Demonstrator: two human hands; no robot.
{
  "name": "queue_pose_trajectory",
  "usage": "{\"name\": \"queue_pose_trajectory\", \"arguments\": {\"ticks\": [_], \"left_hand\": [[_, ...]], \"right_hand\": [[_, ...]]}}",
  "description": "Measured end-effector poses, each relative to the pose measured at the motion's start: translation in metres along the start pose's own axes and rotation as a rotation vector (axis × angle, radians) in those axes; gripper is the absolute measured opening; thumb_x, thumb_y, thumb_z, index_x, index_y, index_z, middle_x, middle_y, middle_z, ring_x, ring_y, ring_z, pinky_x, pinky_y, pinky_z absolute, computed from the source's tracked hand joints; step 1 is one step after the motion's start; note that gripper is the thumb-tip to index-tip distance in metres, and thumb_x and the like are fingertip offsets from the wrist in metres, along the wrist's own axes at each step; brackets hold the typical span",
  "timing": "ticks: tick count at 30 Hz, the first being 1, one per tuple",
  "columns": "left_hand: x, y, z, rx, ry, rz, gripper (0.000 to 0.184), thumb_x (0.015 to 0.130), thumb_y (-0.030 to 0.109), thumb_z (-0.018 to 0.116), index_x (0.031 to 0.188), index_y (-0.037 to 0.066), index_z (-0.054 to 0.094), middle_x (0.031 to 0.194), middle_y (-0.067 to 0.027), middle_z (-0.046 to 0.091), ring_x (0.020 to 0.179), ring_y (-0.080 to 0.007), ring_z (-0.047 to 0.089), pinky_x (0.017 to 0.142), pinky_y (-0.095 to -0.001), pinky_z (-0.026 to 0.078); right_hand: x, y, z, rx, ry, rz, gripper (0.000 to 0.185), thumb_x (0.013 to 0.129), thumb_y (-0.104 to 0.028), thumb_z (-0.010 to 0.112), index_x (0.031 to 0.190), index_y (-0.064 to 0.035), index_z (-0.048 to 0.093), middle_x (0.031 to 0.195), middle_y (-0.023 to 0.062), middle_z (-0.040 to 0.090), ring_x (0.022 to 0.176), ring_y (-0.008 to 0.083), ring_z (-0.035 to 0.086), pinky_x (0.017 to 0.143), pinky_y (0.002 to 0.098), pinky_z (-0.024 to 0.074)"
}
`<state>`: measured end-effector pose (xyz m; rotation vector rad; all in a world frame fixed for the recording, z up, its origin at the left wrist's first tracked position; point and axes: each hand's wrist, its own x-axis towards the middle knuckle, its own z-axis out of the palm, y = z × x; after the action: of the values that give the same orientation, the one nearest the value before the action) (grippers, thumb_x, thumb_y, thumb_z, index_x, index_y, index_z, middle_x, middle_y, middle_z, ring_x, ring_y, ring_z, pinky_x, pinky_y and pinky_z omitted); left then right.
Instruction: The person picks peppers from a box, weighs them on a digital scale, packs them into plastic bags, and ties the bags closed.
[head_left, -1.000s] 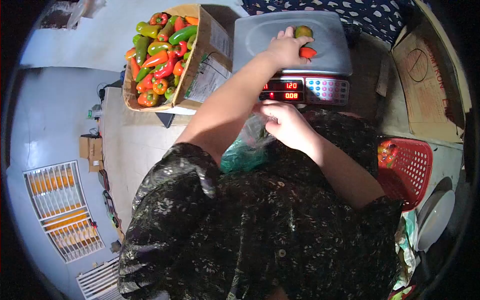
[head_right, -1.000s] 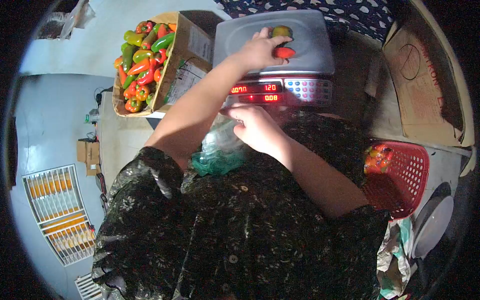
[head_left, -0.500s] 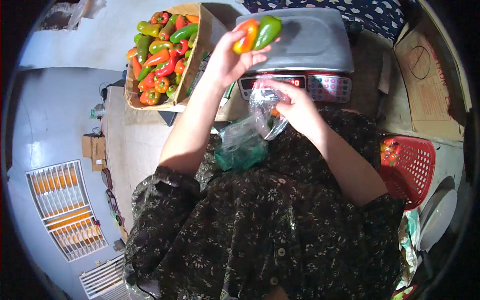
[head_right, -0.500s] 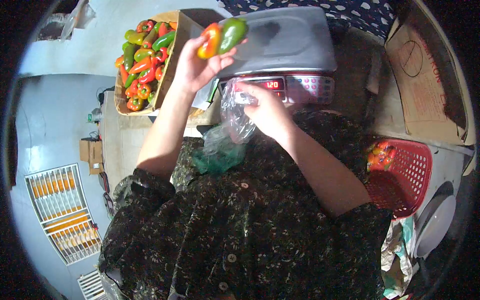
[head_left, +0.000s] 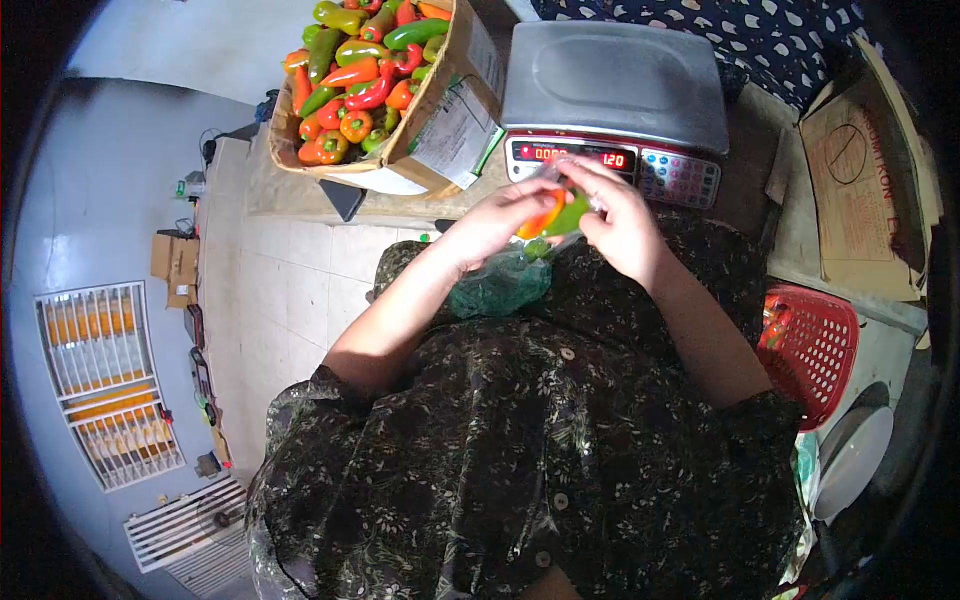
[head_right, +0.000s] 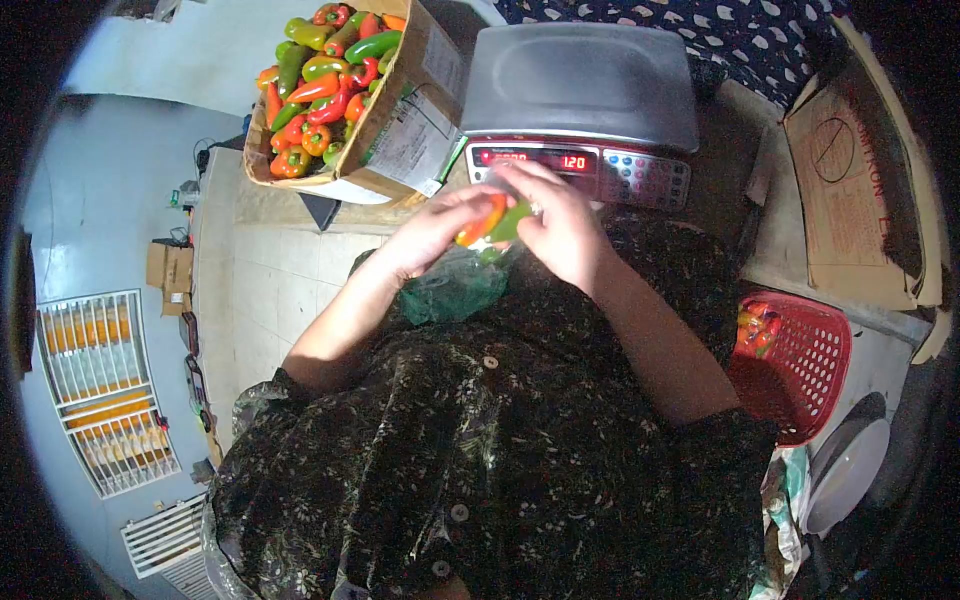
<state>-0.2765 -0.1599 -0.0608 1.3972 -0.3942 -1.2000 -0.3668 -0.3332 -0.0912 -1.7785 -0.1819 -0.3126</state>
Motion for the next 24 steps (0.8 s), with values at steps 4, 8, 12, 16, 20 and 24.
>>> {"name": "queue_pose_trajectory", "arguments": {"ticks": [4, 8, 12, 16, 20, 24], "left_hand": [[0.004, -0.006, 0.014, 0.924, 0.079, -0.123, 0.032, 0.088, 0.018, 0.054, 0.116, 0.002, 0.054, 0.097, -0.0130, 0.063, 0.071, -0.0212, 0.063, 0.070, -0.0334, 0.052], [0.008, -0.035, 0.005, 1.182, 0.055, 0.291, 0.038, 0.084, 0.012, 0.054, 0.121, 0.004, 0.051, 0.107, -0.0165, 0.061, 0.097, -0.0287, 0.061, 0.082, -0.0383, 0.049], [0.016, -0.057, -0.003, 0.450, 0.105, -0.050, 0.045, 0.082, 0.015, 0.063, 0.125, 0.005, 0.050, 0.118, -0.0137, 0.055, 0.104, -0.0257, 0.056, 0.084, -0.0392, 0.048], [0.017, -0.078, 0.006, 1.462, 0.477, 0.366, 0.045, 0.079, 0.015, 0.066, 0.120, 0.003, 0.051, 0.105, -0.0140, 0.056, 0.084, -0.0314, 0.057, 0.072, -0.0396, 0.048], [0.023, -0.058, 0.014, 1.529, 0.530, 0.591, 0.044, 0.077, 0.011, 0.063, 0.118, 0.004, 0.050, 0.101, -0.0160, 0.055, 0.080, -0.0342, 0.057, 0.069, -0.0427, 0.048], [0.043, -0.070, 0.004, 1.473, 0.603, 0.418, 0.038, 0.078, 0.011, 0.062, 0.114, 0.006, 0.052, 0.101, -0.0148, 0.056, 0.087, -0.0326, 0.059, 0.073, -0.0405, 0.050]], "right_hand": [[-0.003, -0.012, 0.010, -0.073, -0.067, -0.086, 0.059, 0.071, 0.012, 0.050, 0.128, -0.0040, 0.049, 0.131, 0.0178, 0.049, 0.117, 0.0291, 0.053, 0.096, 0.0323, 0.0453], [-0.026, -0.018, 0.036, -0.307, -0.200, -0.219, 0.046, 0.078, -0.003, 0.053, 0.124, -0.0065, 0.053, 0.131, 0.0122, 0.049, 0.069, 0.0259, 0.065, 0.062, 0.0363, 0.0542], [-0.042, -0.006, 0.059, -0.195, -0.247, -0.251, 0.036, 0.089, -0.014, 0.048, 0.125, -0.0070, 0.051, 0.129, 0.0105, 0.050, 0.063, 0.0213, 0.065, 0.054, 0.0346, 0.0534], [-0.041, -0.016, 0.059, -0.281, -0.356, -0.220, 0.042, 0.087, -0.014, 0.048, 0.128, -0.0066, 0.047, 0.127, 0.0121, 0.051, 0.071, 0.0268, 0.066, 0.060, 0.0361, 0.0546], [-0.040, -0.019, 0.059, -0.259, -0.337, -0.203, 0.045, 0.084, -0.011, 0.048, 0.128, -0.0049, 0.046, 0.128, 0.0141, 0.049, 0.074, 0.0290, 0.066, 0.063, 0.0378, 0.0545], [-0.036, -0.011, 0.059, -0.260, -0.293, -0.114, 0.052, 0.077, -0.003, 0.050, 0.130, -0.0039, 0.046, 0.130, 0.0148, 0.048, 0.079, 0.0316, 0.064, 0.070, 0.0396, 0.0535]]}}
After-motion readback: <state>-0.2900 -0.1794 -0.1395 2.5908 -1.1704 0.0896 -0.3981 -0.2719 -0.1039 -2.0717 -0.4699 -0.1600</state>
